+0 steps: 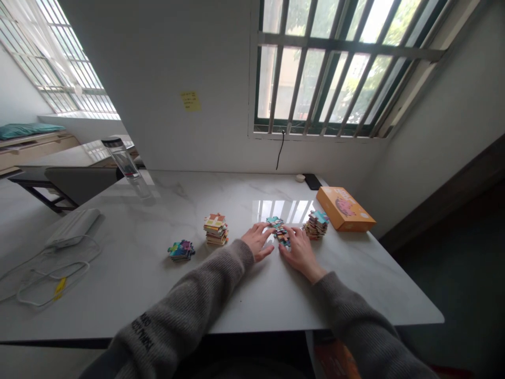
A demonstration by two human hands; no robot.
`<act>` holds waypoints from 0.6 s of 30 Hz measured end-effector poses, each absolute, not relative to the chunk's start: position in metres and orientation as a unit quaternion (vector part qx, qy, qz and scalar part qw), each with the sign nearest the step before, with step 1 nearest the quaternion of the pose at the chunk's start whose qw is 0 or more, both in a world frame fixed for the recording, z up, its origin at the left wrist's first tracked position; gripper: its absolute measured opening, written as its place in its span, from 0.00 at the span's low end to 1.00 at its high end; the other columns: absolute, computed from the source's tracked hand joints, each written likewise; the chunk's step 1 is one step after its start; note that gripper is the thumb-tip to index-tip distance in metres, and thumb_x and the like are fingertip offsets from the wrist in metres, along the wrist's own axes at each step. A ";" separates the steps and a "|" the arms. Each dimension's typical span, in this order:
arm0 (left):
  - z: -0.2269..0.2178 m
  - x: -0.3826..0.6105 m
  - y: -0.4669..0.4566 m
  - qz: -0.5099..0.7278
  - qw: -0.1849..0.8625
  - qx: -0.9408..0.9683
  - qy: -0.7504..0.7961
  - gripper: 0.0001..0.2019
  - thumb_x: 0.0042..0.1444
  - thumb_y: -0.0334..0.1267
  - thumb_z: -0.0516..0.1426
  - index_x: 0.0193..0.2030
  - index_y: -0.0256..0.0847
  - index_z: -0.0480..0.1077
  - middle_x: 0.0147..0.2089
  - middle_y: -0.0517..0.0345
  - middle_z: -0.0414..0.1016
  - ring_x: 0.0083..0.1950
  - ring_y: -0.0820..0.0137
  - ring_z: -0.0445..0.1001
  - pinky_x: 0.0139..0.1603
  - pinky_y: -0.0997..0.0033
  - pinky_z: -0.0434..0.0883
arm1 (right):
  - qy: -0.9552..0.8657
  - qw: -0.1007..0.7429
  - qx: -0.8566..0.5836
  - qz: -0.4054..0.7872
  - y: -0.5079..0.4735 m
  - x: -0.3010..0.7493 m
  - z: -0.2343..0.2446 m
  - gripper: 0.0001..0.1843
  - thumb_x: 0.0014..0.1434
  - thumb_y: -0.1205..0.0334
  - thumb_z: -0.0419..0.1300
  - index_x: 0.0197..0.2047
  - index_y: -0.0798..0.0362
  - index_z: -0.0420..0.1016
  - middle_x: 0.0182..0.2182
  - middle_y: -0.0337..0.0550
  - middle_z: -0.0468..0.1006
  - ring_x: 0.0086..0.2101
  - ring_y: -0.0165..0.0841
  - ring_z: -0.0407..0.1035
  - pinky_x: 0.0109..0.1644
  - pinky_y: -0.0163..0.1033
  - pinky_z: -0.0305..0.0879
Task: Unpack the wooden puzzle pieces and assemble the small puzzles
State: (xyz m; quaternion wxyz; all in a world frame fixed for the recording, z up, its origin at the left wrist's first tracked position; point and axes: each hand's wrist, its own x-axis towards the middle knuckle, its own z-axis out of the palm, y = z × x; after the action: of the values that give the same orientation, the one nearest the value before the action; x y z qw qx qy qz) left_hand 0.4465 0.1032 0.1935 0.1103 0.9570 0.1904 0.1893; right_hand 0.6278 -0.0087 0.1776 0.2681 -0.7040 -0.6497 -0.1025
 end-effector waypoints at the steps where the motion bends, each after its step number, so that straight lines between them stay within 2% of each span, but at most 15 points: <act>1: 0.192 0.456 0.107 0.183 0.114 0.955 0.202 0.31 0.61 0.46 0.57 0.68 0.39 0.60 0.68 0.40 0.59 0.69 0.51 0.57 0.69 0.46 0.61 | -0.649 0.269 -0.705 -0.098 -0.009 0.629 0.176 0.28 0.60 0.57 0.60 0.63 0.54 0.64 0.50 0.56 0.72 0.49 0.49 0.66 0.53 0.53 0.66; 5: 0.189 0.488 0.119 0.133 0.123 0.955 0.235 0.30 0.65 0.46 0.53 0.71 0.40 0.58 0.74 0.42 0.52 0.74 0.50 0.50 0.72 0.46 0.56 | -0.648 0.290 -0.699 -0.086 -0.007 0.633 0.173 0.26 0.61 0.59 0.58 0.62 0.53 0.64 0.47 0.54 0.73 0.48 0.48 0.67 0.53 0.53 0.66; 9: 0.192 0.508 0.124 0.093 0.108 0.962 0.233 0.26 0.67 0.43 0.50 0.70 0.44 0.59 0.77 0.48 0.49 0.77 0.50 0.43 0.73 0.39 0.49 | -0.649 0.323 -0.686 -0.062 -0.005 0.634 0.174 0.29 0.58 0.63 0.60 0.62 0.53 0.63 0.48 0.54 0.74 0.48 0.48 0.68 0.53 0.53 0.67; 13: 0.197 0.515 0.127 0.077 0.098 0.970 0.209 0.24 0.67 0.43 0.49 0.68 0.48 0.60 0.76 0.52 0.53 0.76 0.53 0.48 0.72 0.36 0.50 | -0.653 0.348 -0.672 -0.037 -0.005 0.634 0.177 0.32 0.56 0.67 0.60 0.64 0.52 0.61 0.49 0.53 0.72 0.49 0.47 0.68 0.53 0.53 0.69; 18: 0.199 0.508 0.128 0.081 0.069 0.975 0.194 0.23 0.65 0.49 0.51 0.64 0.46 0.65 0.71 0.50 0.61 0.71 0.54 0.57 0.68 0.46 0.60 | -0.665 0.361 -0.654 -0.005 -0.006 0.637 0.179 0.32 0.57 0.69 0.60 0.64 0.49 0.60 0.49 0.51 0.70 0.49 0.45 0.69 0.55 0.53 0.70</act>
State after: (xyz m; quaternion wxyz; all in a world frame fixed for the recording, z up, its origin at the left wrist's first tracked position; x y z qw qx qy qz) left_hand 0.5081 0.1275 0.1989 0.0690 0.9752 0.1940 0.0805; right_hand 0.6373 -0.0057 0.1788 0.3611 -0.6542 -0.6646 -0.0053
